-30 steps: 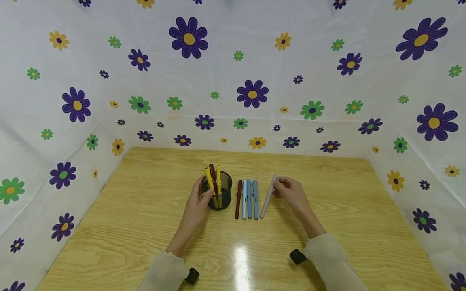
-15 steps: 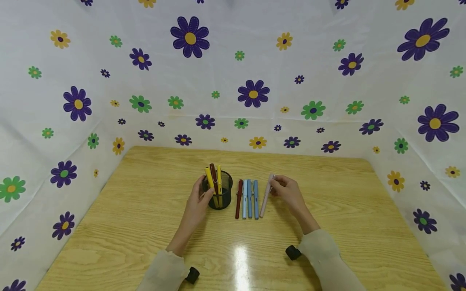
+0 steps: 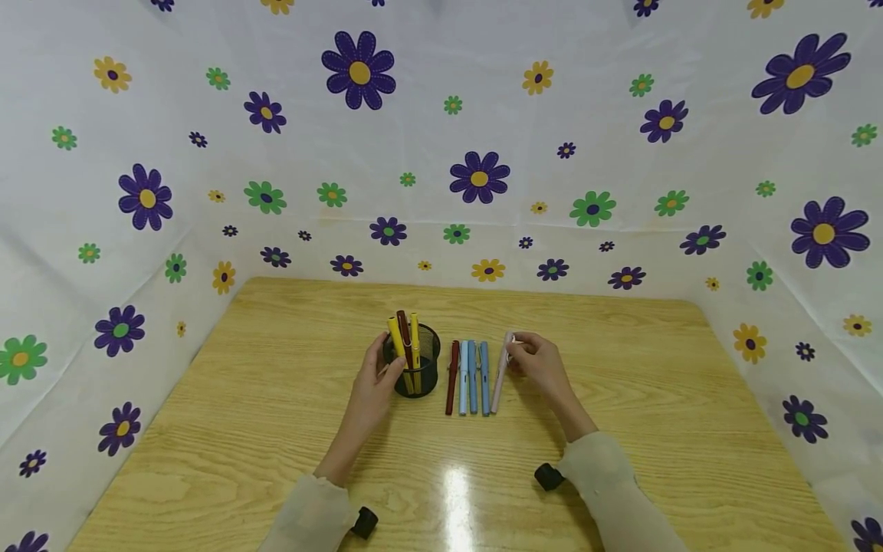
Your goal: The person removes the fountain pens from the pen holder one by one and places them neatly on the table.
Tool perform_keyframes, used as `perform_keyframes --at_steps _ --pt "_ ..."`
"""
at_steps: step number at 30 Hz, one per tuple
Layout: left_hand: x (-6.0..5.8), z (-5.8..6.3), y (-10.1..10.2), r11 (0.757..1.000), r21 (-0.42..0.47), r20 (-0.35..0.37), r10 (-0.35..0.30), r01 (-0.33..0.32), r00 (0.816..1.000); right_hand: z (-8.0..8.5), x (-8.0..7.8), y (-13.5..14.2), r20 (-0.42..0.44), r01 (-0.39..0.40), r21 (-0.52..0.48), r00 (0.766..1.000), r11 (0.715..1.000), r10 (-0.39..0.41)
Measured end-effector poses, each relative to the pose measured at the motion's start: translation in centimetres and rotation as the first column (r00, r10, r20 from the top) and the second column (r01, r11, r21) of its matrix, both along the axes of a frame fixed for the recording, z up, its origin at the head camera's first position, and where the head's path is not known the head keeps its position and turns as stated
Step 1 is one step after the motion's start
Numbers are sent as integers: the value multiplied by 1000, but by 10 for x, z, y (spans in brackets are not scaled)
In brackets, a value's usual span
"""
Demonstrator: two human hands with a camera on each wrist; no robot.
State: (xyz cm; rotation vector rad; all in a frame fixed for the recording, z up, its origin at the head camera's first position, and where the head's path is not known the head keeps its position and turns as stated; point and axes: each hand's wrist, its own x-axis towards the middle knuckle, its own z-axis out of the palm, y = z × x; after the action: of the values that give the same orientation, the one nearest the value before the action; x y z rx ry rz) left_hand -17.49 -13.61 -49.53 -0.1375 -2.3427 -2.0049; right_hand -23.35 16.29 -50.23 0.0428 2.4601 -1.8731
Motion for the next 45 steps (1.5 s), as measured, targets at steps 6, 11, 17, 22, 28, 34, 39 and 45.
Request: perform_keyframes --at_steps 6,11,17,22,28,34,39,45 --pt "1 0 0 1000 -13 -2 0 0 1000 -2 -2 -1 -3 -2 29 1000 1000 3" --pt "0 -2 0 1000 -6 -6 -5 5 1000 -4 -5 -2 -10 -5 43 1000 999 5" --pt "-1 -2 -1 1000 -3 -6 -9 9 1000 -3 -6 -3 -3 0 51 1000 999 0" --pt "-1 -2 0 1000 -16 -6 -4 3 1000 -4 -9 -4 9 16 82 1000 996 -16" --pt "-1 -1 0 1000 -15 -2 7 -7 1000 -4 -9 -5 12 12 87 1000 996 -13" --pt "1 1 1 1000 4 4 8 -8 1000 -1 -9 -7 25 6 115 1000 993 -9" --pt "1 0 1 1000 9 8 12 -12 1000 1 -8 -9 36 3 138 999 990 -8" --pt "-1 -2 2 1000 8 15 16 -16 1000 4 -6 -10 41 -6 148 999 989 0"
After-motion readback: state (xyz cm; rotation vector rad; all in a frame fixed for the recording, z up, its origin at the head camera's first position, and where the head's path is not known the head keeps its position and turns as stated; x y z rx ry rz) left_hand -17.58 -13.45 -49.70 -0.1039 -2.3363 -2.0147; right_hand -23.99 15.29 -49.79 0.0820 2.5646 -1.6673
